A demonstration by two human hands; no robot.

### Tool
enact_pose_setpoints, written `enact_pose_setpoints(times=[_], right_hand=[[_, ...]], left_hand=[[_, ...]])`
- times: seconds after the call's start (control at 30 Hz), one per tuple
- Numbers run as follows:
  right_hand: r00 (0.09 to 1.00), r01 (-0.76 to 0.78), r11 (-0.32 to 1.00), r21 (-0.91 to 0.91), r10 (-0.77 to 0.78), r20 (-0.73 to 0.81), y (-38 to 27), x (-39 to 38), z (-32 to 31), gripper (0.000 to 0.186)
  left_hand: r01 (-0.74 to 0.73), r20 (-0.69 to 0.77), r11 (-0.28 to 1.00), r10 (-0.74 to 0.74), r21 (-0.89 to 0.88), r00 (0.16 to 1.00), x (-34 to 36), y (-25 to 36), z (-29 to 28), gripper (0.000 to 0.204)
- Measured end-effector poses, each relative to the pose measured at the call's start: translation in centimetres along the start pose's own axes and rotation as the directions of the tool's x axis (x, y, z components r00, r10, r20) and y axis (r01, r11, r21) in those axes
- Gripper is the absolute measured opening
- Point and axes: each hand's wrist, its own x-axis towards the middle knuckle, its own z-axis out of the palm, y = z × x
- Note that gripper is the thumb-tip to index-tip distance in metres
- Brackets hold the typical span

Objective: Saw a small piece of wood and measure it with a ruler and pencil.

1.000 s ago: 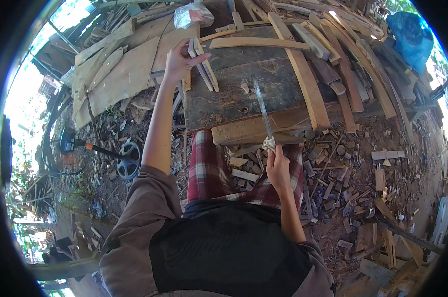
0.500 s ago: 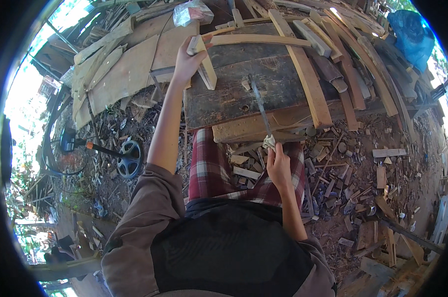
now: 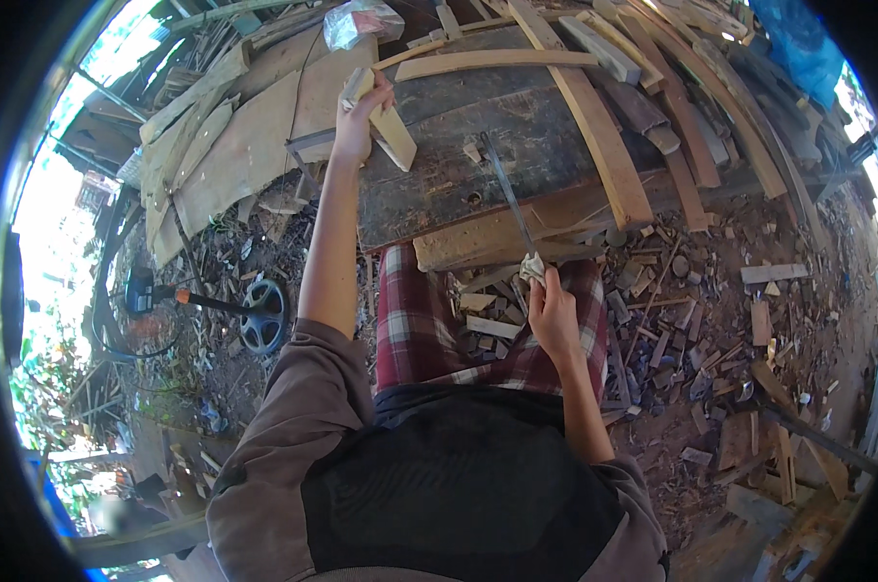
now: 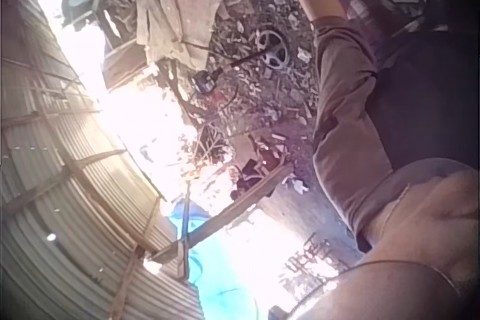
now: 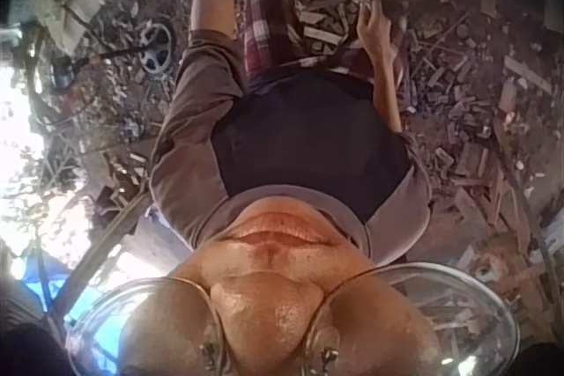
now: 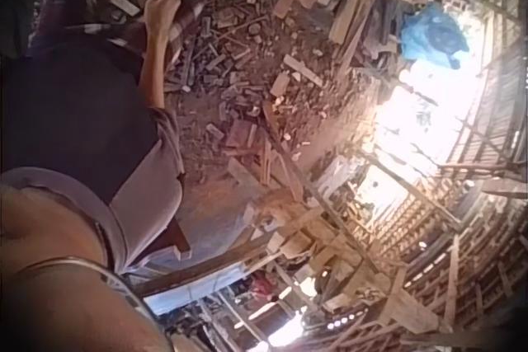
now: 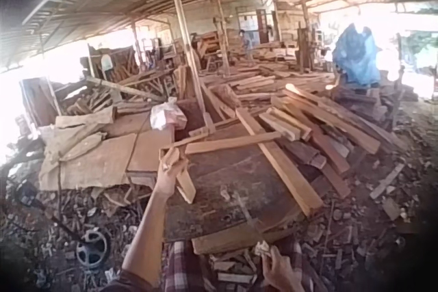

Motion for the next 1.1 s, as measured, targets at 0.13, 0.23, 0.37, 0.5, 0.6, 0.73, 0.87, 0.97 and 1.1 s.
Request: enact_pose_setpoints(times=[0.13, 0.23, 0.37, 0.5, 0.6, 0.73, 0.87, 0.97, 1.1], right_hand=[[1.0, -0.01, 1.0, 0.007, 0.011, -0.009, 0.2, 0.1, 0.1, 0.011], [0.999, -0.041, 0.999, -0.013, 0.041, 0.002, 0.8, 0.0, 0.0, 0.012], [0.999, 0.027, 1.0, 0.012, -0.027, -0.031, 1.4, 0.1, 0.6, 0.013], [0.999, 0.04, 0.999, -0.006, -0.04, -0.026, 1.6, 0.0, 0.8, 0.013], [0.999, 0.045, 0.999, -0.001, -0.045, -0.03, 1.4, -0.1, 0.6, 0.013], [0.999, 0.026, 1.0, -0.005, -0.026, -0.025, 1.4, -0.2, 0.3, 0.013], [1.0, -0.006, 1.0, -0.021, 0.006, 0.021, 0.8, -0.4, 0.4, 0.012], [1.0, 0.004, 1.0, -0.01, -0.004, 0.013, 0.7, -0.3, 0.4, 0.012], [1.0, 0.022, 1.0, 0.005, -0.022, -0.009, 0.7, -0.2, 0.6, 0.011]], left_hand=[[0.029, 0.025, 0.99, -0.026, -0.136, 0.999, 1.1, -0.2, -0.7, 0.011], [0.012, 0.09, 0.991, 0.0, -0.137, 0.996, 0.8, -0.5, -0.7, 0.011], [-0.013, 0.02, 0.995, 0.015, -0.102, 1.0, 0.9, -0.6, -0.4, 0.009], [-0.024, -0.235, 0.998, 0.037, 0.057, 0.971, 1.2, -0.9, 0.1, 0.006], [-0.012, -0.24, 0.977, 0.064, 0.214, 0.969, 1.2, -1.1, 0.4, 0.014], [-0.009, -0.17, 0.817, 0.13, 0.577, 0.977, 0.1, -0.5, 2.2, 0.032], [0.002, -0.136, 0.843, 0.085, 0.538, 0.987, -0.6, 1.0, 2.1, 0.032], [0.028, -0.117, 0.818, 0.049, 0.575, 0.992, -0.7, 1.4, 1.5, 0.035], [0.034, -0.132, 0.822, 0.05, 0.568, 0.99, -1.1, 0.9, 1.3, 0.032]])
